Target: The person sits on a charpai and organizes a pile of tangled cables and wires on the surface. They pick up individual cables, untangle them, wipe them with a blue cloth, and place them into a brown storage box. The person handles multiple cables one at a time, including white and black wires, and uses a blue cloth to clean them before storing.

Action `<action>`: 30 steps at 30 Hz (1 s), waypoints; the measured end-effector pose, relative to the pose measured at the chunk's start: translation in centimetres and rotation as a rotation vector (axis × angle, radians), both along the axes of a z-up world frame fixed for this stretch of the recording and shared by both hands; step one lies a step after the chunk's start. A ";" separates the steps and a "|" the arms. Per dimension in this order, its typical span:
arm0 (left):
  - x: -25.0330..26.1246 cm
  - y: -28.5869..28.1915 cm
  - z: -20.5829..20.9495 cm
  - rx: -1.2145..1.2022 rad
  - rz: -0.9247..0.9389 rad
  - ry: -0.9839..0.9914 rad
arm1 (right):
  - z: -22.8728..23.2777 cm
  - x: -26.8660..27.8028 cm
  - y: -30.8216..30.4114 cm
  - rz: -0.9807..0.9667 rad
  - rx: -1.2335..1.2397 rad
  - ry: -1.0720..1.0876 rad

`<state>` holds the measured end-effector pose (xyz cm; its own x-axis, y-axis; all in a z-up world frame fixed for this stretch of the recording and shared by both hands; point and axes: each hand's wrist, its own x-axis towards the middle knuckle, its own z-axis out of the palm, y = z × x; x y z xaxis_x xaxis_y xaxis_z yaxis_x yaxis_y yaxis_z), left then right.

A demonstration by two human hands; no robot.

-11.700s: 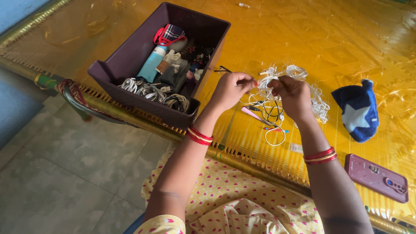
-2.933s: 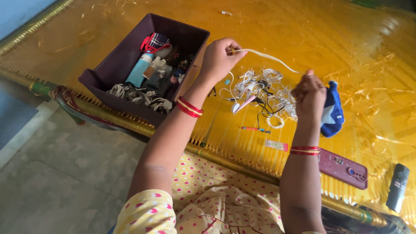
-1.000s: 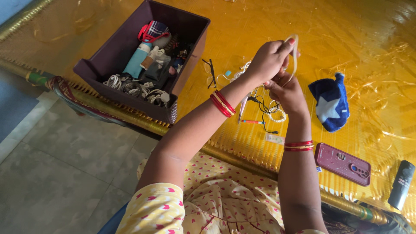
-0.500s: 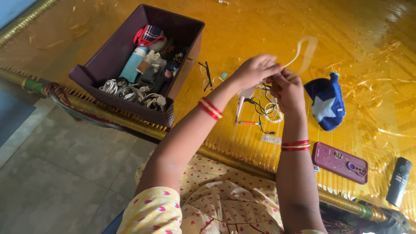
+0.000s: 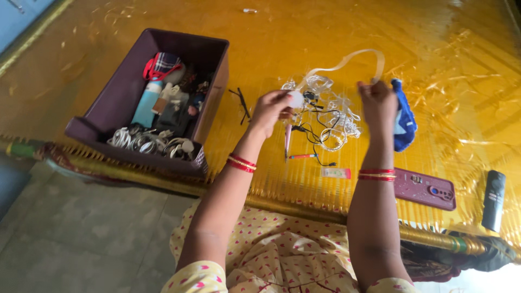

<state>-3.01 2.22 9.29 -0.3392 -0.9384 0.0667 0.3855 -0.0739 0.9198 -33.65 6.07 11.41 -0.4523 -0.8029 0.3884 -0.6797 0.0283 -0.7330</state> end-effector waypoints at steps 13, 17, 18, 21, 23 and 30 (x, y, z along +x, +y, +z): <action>0.5 1.2 0.2 0.169 0.044 0.330 | -4.5 -5.5 0.9 -0.397 0.133 0.450; 0.6 0.9 -0.5 0.167 0.032 0.381 | -3.9 -6.1 0.9 -0.481 0.003 0.451; 0.6 0.8 -0.8 0.166 0.029 0.385 | -2.9 -5.3 1.2 -0.425 -0.119 0.417; 0.4 0.1 -2.3 0.156 0.018 0.417 | 1.1 -1.1 2.0 -0.242 -0.386 0.363; 0.1 -0.7 -3.6 0.163 0.000 0.466 | 2.4 4.1 2.0 -0.123 -0.421 0.398; -0.9 -1.3 -5.3 0.234 -0.032 0.631 | 3.1 21.0 4.9 0.404 -0.308 0.386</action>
<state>-3.89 0.94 3.99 -0.3297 -0.9423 0.0574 0.8380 -0.2641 0.4774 -12.64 10.93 14.48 0.0814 -0.7065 0.7030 -0.8096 -0.4583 -0.3668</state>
